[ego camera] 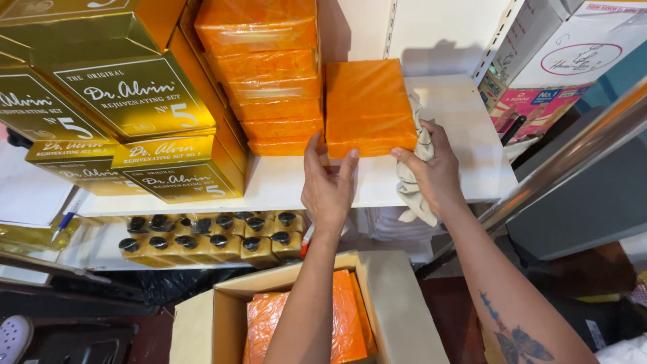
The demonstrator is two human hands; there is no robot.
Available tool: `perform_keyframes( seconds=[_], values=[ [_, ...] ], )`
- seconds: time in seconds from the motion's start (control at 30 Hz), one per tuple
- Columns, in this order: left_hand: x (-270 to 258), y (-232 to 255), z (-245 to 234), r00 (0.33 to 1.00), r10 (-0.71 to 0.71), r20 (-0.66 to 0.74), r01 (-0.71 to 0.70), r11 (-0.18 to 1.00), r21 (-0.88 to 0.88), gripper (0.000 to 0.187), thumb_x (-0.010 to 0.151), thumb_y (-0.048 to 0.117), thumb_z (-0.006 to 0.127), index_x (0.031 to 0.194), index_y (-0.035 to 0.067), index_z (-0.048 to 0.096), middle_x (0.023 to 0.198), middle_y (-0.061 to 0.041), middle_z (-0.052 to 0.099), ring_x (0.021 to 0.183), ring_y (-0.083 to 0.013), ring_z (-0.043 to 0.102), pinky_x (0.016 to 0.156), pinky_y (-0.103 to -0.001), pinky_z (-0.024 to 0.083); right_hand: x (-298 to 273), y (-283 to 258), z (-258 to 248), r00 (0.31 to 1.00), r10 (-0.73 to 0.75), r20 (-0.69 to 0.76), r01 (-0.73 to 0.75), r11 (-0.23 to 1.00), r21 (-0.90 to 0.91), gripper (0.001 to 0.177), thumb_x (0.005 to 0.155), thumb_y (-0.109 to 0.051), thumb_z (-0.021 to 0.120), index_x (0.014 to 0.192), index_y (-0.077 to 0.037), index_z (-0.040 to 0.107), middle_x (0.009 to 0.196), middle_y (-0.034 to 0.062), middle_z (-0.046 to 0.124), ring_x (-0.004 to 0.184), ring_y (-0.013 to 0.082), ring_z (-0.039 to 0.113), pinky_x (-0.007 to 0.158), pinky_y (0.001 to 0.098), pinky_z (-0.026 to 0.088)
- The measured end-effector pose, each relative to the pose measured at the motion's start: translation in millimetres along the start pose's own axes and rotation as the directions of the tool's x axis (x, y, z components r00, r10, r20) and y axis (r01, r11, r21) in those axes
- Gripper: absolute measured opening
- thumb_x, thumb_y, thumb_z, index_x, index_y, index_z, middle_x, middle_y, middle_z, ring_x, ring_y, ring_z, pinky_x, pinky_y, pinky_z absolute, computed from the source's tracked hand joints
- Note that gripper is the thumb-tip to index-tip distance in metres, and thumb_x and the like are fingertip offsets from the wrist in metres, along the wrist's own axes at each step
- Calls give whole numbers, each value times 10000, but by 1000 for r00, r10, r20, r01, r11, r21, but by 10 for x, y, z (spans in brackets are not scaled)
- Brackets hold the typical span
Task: The person wipes product boxes and places them in a cardboard box, then records inventory in a notepad.
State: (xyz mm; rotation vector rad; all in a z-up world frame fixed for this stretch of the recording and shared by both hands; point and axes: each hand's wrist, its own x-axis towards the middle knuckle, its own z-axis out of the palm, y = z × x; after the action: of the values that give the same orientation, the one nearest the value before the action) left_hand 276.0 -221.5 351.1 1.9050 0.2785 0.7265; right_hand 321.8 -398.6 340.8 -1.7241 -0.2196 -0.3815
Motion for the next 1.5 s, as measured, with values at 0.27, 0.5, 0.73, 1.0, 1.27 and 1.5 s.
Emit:
perform_keyframes(
  seconds=[0.27,0.5,0.73,1.0,1.27,1.5],
  values=[
    [182,-29,199,972,-164,-171,178,982,70,466,882,486,728,1139,111,624,977,-52,748,834,-276,710,732,-430,526,208,70,181,974,-198,-111,162,948,-274,477,902,-216,867,1251,-25,603,1124,121,726,1030,206,691,899,339,548],
    [185,38,210,961,-212,-179,235,964,123,410,894,489,709,998,105,609,876,-59,740,829,-329,701,718,-468,515,230,121,184,949,-297,-106,245,907,-344,501,898,-218,878,1259,-9,599,1137,179,708,1059,297,700,904,383,546],
    [209,-50,169,963,-222,-155,246,957,156,389,910,460,721,947,82,634,871,-94,725,815,-340,682,717,-463,509,120,77,171,955,-277,-110,234,925,-300,607,869,-185,892,1331,-4,543,1248,189,675,1159,310,673,981,380,530],
    [-517,-797,-842,953,216,-214,-239,967,-91,116,1054,127,633,1118,31,646,1036,-114,646,899,-203,646,814,-326,545,-998,130,181,911,-361,-200,287,902,-322,465,1026,0,739,1398,-11,459,1355,189,547,1348,318,560,1190,409,442],
    [-2993,-3847,-1022,766,-643,-22,641,765,-65,166,948,184,635,878,35,658,734,-112,633,643,-245,575,592,-403,465,-3139,938,828,982,164,99,-115,918,-380,590,820,-24,693,1390,-60,547,1330,198,605,1286,390,573,1088,422,450],
    [-3966,-3902,-849,18,-838,545,904,-219,-367,203,957,341,653,960,138,660,766,-7,615,674,-175,536,675,-388,451,-4061,2138,1098,900,415,130,-265,759,-595,861,794,-113,771,1540,-26,349,1461,339,409,1304,520,423,1076,513,375]
  ],
)
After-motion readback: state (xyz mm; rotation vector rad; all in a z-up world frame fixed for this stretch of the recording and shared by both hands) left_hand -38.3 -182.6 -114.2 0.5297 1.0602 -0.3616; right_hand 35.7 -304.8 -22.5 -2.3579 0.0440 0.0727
